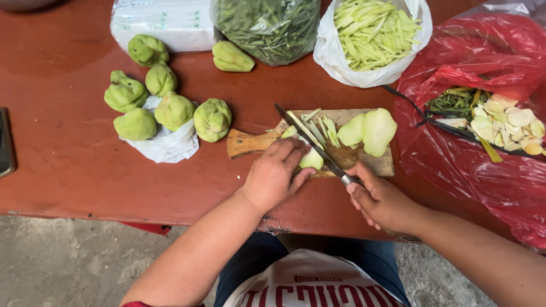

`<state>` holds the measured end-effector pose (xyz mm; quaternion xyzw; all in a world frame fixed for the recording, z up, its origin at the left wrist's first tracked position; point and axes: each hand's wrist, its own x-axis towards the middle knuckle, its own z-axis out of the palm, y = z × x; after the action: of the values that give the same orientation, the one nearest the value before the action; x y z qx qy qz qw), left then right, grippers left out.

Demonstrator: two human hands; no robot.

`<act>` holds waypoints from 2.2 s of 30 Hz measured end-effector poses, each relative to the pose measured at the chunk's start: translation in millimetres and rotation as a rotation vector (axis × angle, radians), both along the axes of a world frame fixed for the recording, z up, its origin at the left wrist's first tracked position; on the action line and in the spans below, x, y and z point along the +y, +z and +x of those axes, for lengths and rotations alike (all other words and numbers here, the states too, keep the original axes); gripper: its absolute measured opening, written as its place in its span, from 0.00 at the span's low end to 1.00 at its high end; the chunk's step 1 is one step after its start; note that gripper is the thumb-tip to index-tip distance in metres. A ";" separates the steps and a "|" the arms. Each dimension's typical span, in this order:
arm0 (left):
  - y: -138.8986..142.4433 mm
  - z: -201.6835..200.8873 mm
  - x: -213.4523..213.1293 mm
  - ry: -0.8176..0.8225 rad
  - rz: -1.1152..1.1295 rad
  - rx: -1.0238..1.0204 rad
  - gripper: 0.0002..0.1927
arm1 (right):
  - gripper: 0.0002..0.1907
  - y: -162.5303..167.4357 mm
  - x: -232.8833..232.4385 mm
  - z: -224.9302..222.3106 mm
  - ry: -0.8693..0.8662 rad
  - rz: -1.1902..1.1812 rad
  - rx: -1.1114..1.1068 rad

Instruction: The person slices a green vegetable into thin strips on a wooden cutting board using a knife. They repeatedly transfer the sliced pieces into a white plastic bag. The person also peels the skin off the vegetable and discards the peels into a red plastic bag.

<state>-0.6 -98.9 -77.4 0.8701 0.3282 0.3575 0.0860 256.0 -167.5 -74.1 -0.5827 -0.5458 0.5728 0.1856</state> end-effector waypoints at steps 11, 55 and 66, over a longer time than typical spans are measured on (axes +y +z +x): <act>-4.4 0.6 -1.9 0.023 0.027 -0.002 0.22 | 0.16 2.1 -12.5 18.9 -0.086 0.059 -0.154; -8.9 -0.3 -1.9 0.034 0.035 -0.015 0.24 | 0.14 3.8 -10.5 19.0 -0.052 0.063 -0.163; -7.0 -2.8 -3.5 0.049 0.044 0.007 0.25 | 0.18 18.9 -33.9 16.1 -0.036 0.033 -0.121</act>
<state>-3.4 -102.4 -84.4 0.8648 0.3419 0.3634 0.0571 272.1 -201.4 -55.2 -0.6227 -0.5548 0.5242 0.1720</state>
